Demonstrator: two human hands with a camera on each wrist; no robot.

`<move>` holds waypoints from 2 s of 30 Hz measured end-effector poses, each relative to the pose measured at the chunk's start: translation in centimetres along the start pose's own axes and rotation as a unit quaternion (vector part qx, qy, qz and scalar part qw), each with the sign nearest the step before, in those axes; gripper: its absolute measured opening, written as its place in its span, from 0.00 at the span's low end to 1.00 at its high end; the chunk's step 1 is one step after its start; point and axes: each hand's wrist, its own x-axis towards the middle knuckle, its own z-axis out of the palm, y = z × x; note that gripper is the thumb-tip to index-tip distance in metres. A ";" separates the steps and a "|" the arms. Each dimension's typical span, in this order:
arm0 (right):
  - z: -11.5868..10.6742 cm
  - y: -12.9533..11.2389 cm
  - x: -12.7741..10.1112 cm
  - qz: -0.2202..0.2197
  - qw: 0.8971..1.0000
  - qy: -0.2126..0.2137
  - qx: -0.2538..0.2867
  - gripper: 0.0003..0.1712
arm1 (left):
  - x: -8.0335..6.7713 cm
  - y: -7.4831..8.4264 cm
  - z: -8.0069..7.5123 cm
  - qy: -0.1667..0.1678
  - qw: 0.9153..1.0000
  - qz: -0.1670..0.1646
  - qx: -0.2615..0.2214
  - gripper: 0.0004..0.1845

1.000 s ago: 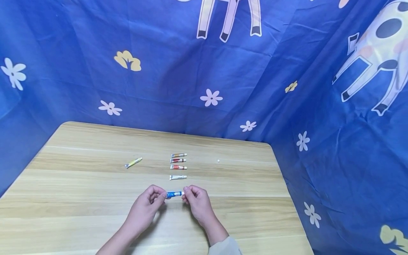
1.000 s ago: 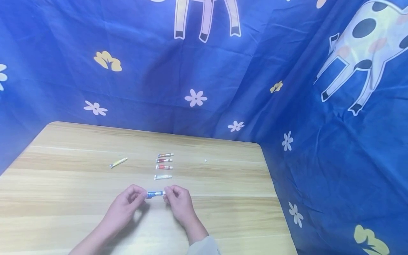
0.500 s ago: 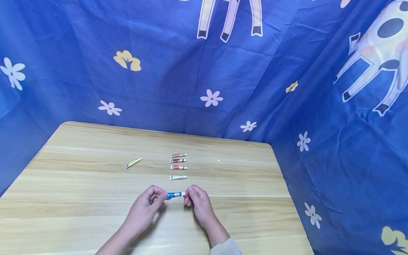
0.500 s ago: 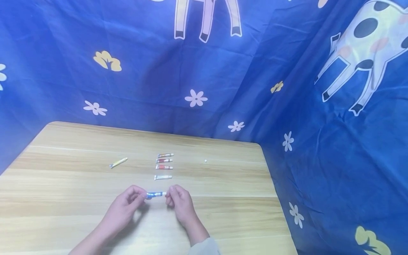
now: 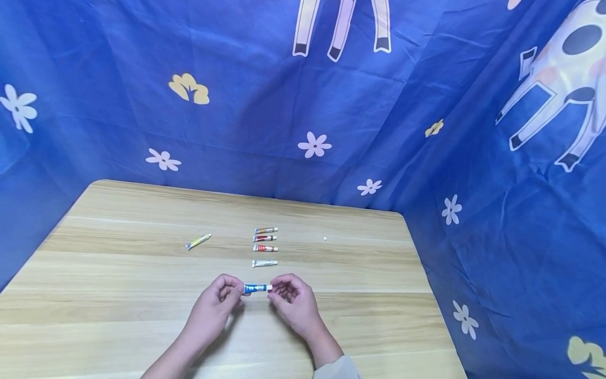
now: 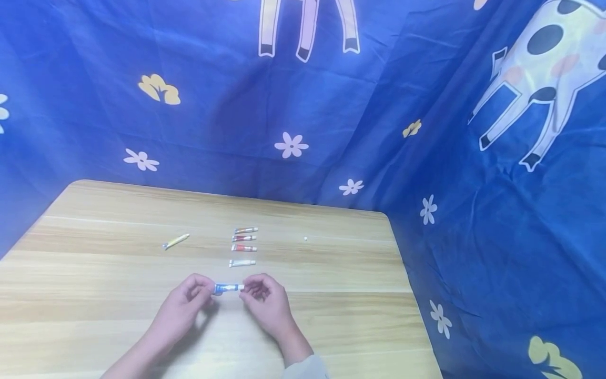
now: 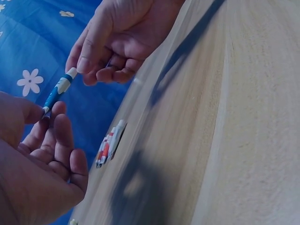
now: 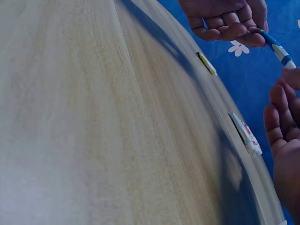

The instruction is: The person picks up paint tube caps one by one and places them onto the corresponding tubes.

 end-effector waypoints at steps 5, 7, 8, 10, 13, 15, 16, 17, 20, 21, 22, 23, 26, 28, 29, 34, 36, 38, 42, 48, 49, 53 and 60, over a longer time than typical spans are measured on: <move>0.0 0.0 -0.1 0.006 1.000 0.014 -0.025 0.10 | 0.1 -0.2 0.1 0.000 1.000 -0.006 0.002 0.10; 0.0 0.0 -0.1 0.004 1.000 0.012 -0.027 0.11 | 0.1 -0.2 0.1 0.000 1.000 -0.008 0.002 0.10; 0.0 0.0 -0.1 0.000 1.000 0.011 -0.026 0.11 | 0.1 -0.2 0.1 0.000 1.000 -0.009 0.001 0.10; -0.1 0.0 -0.2 -0.012 1.000 0.008 -0.023 0.13 | 0.0 0.0 0.1 0.001 1.000 -0.013 -0.002 0.09; -0.1 -0.1 -0.3 -0.037 0.999 0.010 -0.034 0.12 | 0.0 0.1 0.0 0.002 1.000 -0.014 0.001 0.09; -0.1 -0.2 -0.3 -0.047 0.998 0.016 -0.048 0.10 | 0.0 0.1 0.0 0.002 1.000 -0.014 0.003 0.09; -0.2 -0.3 -0.3 -0.047 0.997 0.018 -0.058 0.09 | 0.0 0.1 0.0 0.002 1.000 -0.014 0.004 0.09; -0.2 -0.3 -0.2 -0.043 0.997 0.020 -0.065 0.07 | 0.0 0.1 0.0 0.002 1.000 -0.014 0.005 0.09; -0.2 -0.3 -0.1 -0.022 0.997 0.023 -0.077 0.05 | 0.0 0.2 0.0 0.000 1.000 -0.017 0.005 0.09; -0.2 -0.3 -0.1 -0.013 0.997 0.022 -0.075 0.05 | 0.0 0.2 0.0 -0.001 1.000 -0.017 0.004 0.09; -0.2 -0.3 -0.1 -0.004 0.997 0.019 -0.069 0.05 | 0.0 0.2 0.0 -0.001 1.000 -0.017 0.004 0.09; -0.1 -0.2 -0.1 0.004 0.998 0.018 -0.061 0.06 | 0.0 0.3 0.1 -0.001 1.000 -0.018 0.004 0.09; 0.0 -0.1 0.0 0.028 0.999 0.013 -0.029 0.09 | -0.1 0.3 0.2 -0.002 1.000 -0.017 0.002 0.08; 0.0 0.0 0.0 0.043 0.999 0.015 -0.011 0.10 | -0.1 0.3 0.3 -0.005 1.000 -0.014 0.002 0.08; 0.1 0.1 0.0 0.049 0.999 0.017 -0.006 0.10 | -0.1 0.3 0.3 -0.007 1.000 -0.012 0.002 0.08; 0.4 0.2 0.0 0.072 0.997 0.027 0.010 0.11 | -0.1 0.3 0.5 -0.015 1.000 -0.005 0.004 0.09; 0.5 0.3 -0.1 0.079 0.997 0.027 0.007 0.12 | -0.1 0.3 0.6 -0.016 1.000 -0.003 0.002 0.09; 0.7 0.4 -0.2 0.087 0.996 0.027 -0.002 0.14 | -0.1 0.4 0.7 -0.018 1.000 0.000 -0.003 0.10; 0.9 0.5 -0.3 0.091 0.995 0.027 -0.026 0.17 | 0.0 0.3 0.9 -0.022 1.000 0.005 -0.011 0.10; 1.2 0.3 -0.4 0.092 0.994 0.032 -0.045 0.19 | 0.0 0.0 1.2 -0.029 0.999 0.013 0.004 0.10; 1.2 0.2 -0.4 0.093 0.994 0.032 -0.049 0.20 | 0.0 0.0 1.2 -0.029 0.999 0.015 0.008 0.10; 1.0 0.1 -0.5 0.097 0.993 0.031 -0.062 0.21 | 0.1 -0.3 1.3 -0.027 0.999 0.022 0.025 0.10; 0.8 0.4 -0.6 0.088 0.992 0.025 -0.083 0.21 | 0.4 -0.7 0.9 -0.037 0.994 0.066 0.073 0.14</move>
